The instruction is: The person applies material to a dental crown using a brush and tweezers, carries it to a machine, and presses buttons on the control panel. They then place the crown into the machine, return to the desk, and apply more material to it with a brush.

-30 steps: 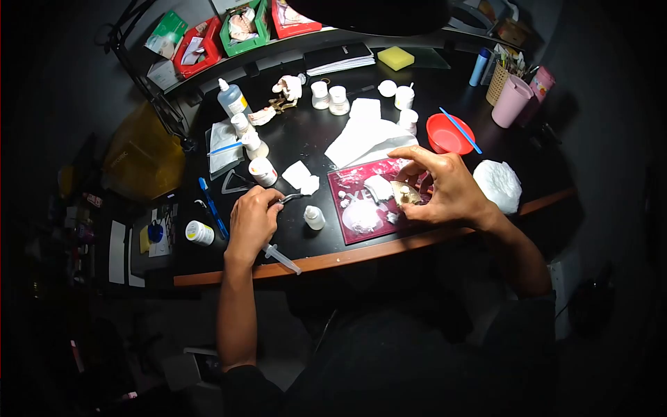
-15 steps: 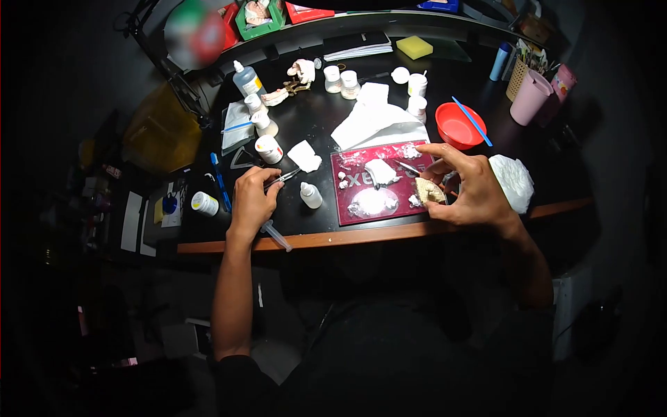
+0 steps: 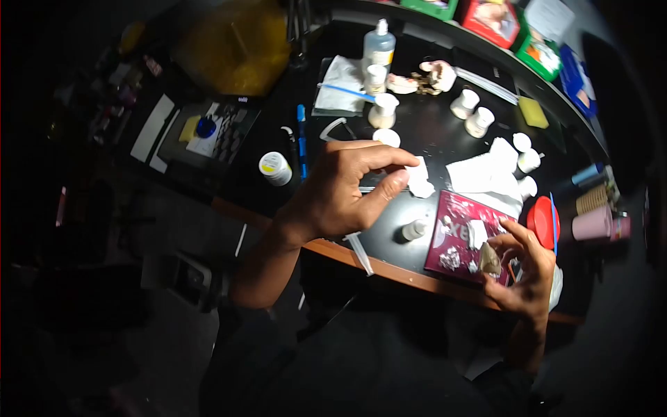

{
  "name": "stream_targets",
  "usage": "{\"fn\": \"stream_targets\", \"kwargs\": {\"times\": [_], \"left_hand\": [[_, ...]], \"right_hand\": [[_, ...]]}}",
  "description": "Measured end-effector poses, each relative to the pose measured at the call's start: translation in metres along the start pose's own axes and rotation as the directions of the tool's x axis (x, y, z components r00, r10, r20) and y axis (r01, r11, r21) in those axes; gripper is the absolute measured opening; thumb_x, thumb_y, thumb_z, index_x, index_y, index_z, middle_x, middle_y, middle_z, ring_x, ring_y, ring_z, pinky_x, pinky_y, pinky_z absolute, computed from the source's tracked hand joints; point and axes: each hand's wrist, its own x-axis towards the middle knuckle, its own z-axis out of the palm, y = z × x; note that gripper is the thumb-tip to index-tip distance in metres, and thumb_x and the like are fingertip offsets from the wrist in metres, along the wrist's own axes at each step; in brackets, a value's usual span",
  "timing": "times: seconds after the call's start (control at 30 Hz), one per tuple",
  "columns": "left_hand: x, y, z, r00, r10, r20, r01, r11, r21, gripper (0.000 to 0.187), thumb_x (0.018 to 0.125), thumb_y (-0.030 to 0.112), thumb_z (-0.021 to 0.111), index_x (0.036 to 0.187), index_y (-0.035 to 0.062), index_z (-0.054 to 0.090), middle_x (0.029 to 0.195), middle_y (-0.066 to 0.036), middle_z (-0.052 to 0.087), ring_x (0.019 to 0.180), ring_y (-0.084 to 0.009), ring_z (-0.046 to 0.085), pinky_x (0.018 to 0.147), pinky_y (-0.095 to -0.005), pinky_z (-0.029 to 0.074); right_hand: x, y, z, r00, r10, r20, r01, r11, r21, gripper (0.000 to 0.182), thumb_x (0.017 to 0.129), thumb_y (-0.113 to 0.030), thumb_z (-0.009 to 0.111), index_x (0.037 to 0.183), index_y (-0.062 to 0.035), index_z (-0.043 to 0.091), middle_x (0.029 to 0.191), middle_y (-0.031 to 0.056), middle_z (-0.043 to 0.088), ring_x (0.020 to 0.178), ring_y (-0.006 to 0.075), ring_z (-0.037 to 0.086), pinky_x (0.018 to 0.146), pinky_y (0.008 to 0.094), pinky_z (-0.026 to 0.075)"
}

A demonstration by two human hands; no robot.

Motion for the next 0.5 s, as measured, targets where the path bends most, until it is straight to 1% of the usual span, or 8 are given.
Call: {"fn": "stream_targets", "kwargs": {"times": [0.1,0.17,0.23,0.3,0.33,0.37,0.43,0.5], "left_hand": [[0.001,-0.004,-0.028,0.999,0.042,0.013,-0.041,0.996,-0.079,0.019,0.094,0.004,0.069,0.110,-0.0027,0.076,0.092,-0.016,0.077,0.085,-0.0226,0.076,0.076,-0.0309,0.058],[-0.004,-0.002,-0.049,1.000,-0.016,0.012,0.018,0.987,-0.162,0.019,0.093,0.004,0.069,0.109,-0.0024,0.076,0.092,-0.016,0.077,0.085,-0.0226,0.076,0.076,-0.0309,0.059],[-0.014,-0.007,-0.064,0.993,-0.093,-0.068,0.076,0.972,-0.220,0.018,0.094,0.005,0.069,0.109,-0.0014,0.077,0.091,-0.014,0.077,0.085,-0.0211,0.076,0.076,-0.0302,0.058],[-0.028,-0.004,-0.080,0.961,-0.259,-0.097,0.232,0.946,-0.228,0.018,0.097,0.006,0.068,0.111,-0.0010,0.076,0.091,-0.014,0.077,0.086,-0.0194,0.076,0.076,-0.0298,0.058],[-0.036,0.000,-0.086,0.940,-0.311,-0.137,0.271,0.930,-0.249,0.018,0.098,0.007,0.067,0.111,-0.0009,0.076,0.091,-0.013,0.077,0.086,-0.0187,0.075,0.077,-0.0295,0.057],[-0.046,0.004,-0.092,0.916,-0.360,-0.176,0.307,0.912,-0.271,0.018,0.099,0.008,0.067,0.112,-0.0009,0.075,0.091,-0.013,0.077,0.087,-0.0180,0.075,0.078,-0.0292,0.057],[-0.067,0.023,-0.103,0.789,-0.593,-0.159,0.503,0.773,-0.387,0.020,0.103,0.014,0.066,0.115,-0.0005,0.074,0.098,-0.011,0.077,0.095,-0.0173,0.073,0.085,-0.0302,0.055],[-0.084,0.041,-0.118,0.722,-0.659,-0.211,0.573,0.740,-0.353,0.025,0.106,0.020,0.064,0.117,0.0003,0.074,0.102,-0.011,0.077,0.099,-0.0167,0.073,0.088,-0.0317,0.054]], "right_hand": [[0.026,-0.029,0.017,0.999,0.030,0.032,-0.029,0.999,-0.029,0.070,0.064,0.000,0.082,0.131,0.0051,0.064,0.099,0.0145,0.077,0.079,0.0192,0.072,0.071,0.0298,0.058],[0.048,-0.047,0.027,0.999,0.017,0.037,-0.015,0.997,-0.071,0.068,0.065,0.001,0.082,0.130,0.0047,0.064,0.099,0.0145,0.077,0.079,0.0210,0.072,0.072,0.0312,0.058],[0.073,-0.064,0.035,0.997,-0.061,0.049,0.065,0.994,-0.088,0.063,0.067,0.001,0.084,0.127,0.0046,0.065,0.101,0.0153,0.077,0.079,0.0238,0.073,0.070,0.0334,0.059],[0.096,-0.083,0.038,0.987,-0.138,0.076,0.145,0.986,-0.086,0.060,0.067,0.000,0.084,0.124,0.0044,0.066,0.101,0.0158,0.076,0.077,0.0238,0.072,0.069,0.0341,0.059],[0.109,-0.099,0.039,0.992,-0.072,0.106,0.082,0.993,-0.086,0.057,0.068,-0.001,0.084,0.122,0.0039,0.067,0.099,0.0157,0.076,0.077,0.0245,0.072,0.070,0.0344,0.059],[0.116,-0.105,0.044,0.992,-0.074,0.099,0.083,0.993,-0.086,0.056,0.068,-0.003,0.085,0.121,0.0035,0.068,0.100,0.0150,0.076,0.078,0.0246,0.072,0.071,0.0345,0.060],[0.133,-0.123,0.046,0.992,-0.058,0.114,0.069,0.994,-0.091,0.055,0.068,-0.005,0.085,0.120,0.0021,0.068,0.100,0.0136,0.076,0.078,0.0242,0.072,0.072,0.0346,0.059],[0.150,-0.139,0.054,0.990,-0.089,0.111,0.094,0.995,-0.044,0.054,0.067,-0.005,0.084,0.119,0.0000,0.069,0.099,0.0125,0.076,0.079,0.0236,0.072,0.075,0.0350,0.059]]}}
